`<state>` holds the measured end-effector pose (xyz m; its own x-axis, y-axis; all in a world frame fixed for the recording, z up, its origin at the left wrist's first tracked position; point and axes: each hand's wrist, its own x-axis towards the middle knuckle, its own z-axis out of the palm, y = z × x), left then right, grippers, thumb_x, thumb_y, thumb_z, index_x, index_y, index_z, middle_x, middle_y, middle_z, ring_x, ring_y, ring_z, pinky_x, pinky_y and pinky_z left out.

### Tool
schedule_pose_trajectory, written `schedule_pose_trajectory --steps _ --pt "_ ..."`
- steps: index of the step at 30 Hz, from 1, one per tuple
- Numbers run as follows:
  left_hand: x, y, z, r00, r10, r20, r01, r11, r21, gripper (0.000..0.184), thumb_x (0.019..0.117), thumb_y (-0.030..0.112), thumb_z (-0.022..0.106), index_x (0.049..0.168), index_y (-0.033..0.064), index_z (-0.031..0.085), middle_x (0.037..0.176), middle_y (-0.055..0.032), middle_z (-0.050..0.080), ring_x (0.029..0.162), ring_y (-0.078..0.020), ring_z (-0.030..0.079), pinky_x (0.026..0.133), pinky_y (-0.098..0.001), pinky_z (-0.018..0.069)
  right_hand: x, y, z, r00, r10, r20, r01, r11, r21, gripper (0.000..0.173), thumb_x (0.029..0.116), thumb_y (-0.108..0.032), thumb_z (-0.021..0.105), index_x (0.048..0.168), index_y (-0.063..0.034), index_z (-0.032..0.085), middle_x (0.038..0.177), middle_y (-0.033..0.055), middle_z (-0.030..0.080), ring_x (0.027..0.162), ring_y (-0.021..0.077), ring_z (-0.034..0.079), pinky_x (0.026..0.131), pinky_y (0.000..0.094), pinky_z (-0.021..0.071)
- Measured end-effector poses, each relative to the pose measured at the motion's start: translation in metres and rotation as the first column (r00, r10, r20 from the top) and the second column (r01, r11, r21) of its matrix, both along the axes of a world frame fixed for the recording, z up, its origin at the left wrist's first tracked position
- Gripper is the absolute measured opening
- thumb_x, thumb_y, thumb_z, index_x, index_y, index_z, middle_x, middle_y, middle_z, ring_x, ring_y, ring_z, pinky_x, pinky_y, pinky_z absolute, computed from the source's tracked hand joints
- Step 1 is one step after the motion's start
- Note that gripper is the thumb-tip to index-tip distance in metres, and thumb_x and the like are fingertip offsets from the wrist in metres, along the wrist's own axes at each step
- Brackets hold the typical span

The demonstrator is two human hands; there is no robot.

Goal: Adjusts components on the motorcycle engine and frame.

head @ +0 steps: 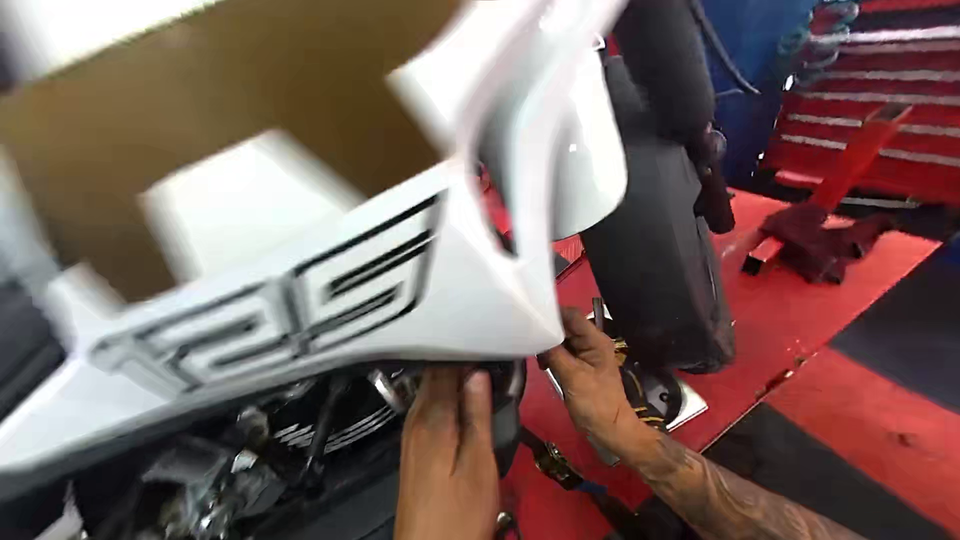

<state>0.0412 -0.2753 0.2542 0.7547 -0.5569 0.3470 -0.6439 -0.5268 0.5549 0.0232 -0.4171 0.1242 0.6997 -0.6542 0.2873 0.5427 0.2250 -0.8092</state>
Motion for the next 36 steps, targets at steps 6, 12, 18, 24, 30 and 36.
schedule_pose_trajectory --steps 6,12,18,24,30,36 --pt "0.006 0.006 -0.012 0.974 0.058 0.218 -0.083 0.991 0.108 0.031 0.1072 0.026 0.054 0.113 -0.0024 0.066 0.105 -0.0010 0.073 0.104 -0.0026 0.067 0.097 -0.0261 0.0554 0.002 -0.046 0.000 0.967 0.237 0.095 -0.243 0.968 0.067 0.022 0.1005 -0.015 0.066 0.120 -0.0068 0.070 0.102 0.0035 0.074 0.087 0.0125 0.071 0.079 0.0312 0.0620" --pt "-0.008 -0.030 -0.018 0.916 0.187 0.354 -0.293 0.916 0.275 0.052 0.0967 0.019 0.066 0.135 -0.0131 0.055 0.129 -0.0198 0.066 0.114 -0.0089 0.066 0.099 -0.0266 0.0559 -0.014 -0.095 -0.001 0.992 0.077 0.104 -0.062 0.988 -0.138 0.013 0.0973 -0.016 0.065 0.106 -0.0108 0.073 0.092 -0.0022 0.071 0.081 0.0060 0.068 0.072 0.0263 0.0605" --pt "-0.008 -0.064 -0.012 0.936 0.254 0.244 -0.341 0.831 0.440 0.079 0.0919 0.032 0.073 0.148 -0.0129 0.039 0.126 -0.0176 0.064 0.112 -0.0119 0.064 0.101 -0.0311 0.0539 -0.009 -0.114 0.017 0.949 -0.111 0.295 0.202 0.933 -0.297 0.013 0.0951 -0.018 0.064 0.104 -0.0121 0.070 0.084 0.0031 0.064 0.079 0.0143 0.062 0.067 0.0273 0.0541" --pt "0.006 -0.082 0.002 0.964 0.201 0.176 -0.267 0.769 0.581 0.098 0.0903 0.057 0.069 0.150 -0.0132 0.036 0.126 -0.0182 0.068 0.115 -0.0127 0.066 0.104 -0.0344 0.0529 -0.026 -0.117 0.025 0.884 -0.034 0.465 0.183 0.943 -0.278 0.014 0.0966 -0.018 0.065 0.109 -0.0117 0.067 0.088 0.0050 0.059 0.098 0.0209 0.063 0.095 0.0330 0.0543" --pt "0.021 -0.087 0.005 0.971 0.172 0.163 -0.228 0.865 0.447 0.075 0.0847 0.034 0.079 0.139 -0.0110 0.051 0.113 -0.0104 0.068 0.104 -0.0042 0.064 0.098 -0.0224 0.0511 -0.001 -0.107 0.026 0.896 0.031 0.443 0.106 0.954 -0.281 0.018 0.0943 -0.008 0.069 0.112 -0.0088 0.068 0.098 0.0078 0.069 0.112 0.0234 0.069 0.100 0.0389 0.0602" --pt "0.035 -0.051 -0.015 0.969 0.100 -0.225 -0.040 0.966 0.255 0.048 0.0901 0.026 0.078 0.130 0.0033 0.063 0.120 -0.0047 0.069 0.114 -0.0051 0.063 0.101 -0.0239 0.0518 0.015 -0.091 0.041 0.949 0.033 0.313 0.102 0.909 -0.405 0.015 0.0988 -0.015 0.063 0.111 -0.0091 0.069 0.100 0.0090 0.070 0.096 0.0182 0.069 0.081 0.0297 0.0597"
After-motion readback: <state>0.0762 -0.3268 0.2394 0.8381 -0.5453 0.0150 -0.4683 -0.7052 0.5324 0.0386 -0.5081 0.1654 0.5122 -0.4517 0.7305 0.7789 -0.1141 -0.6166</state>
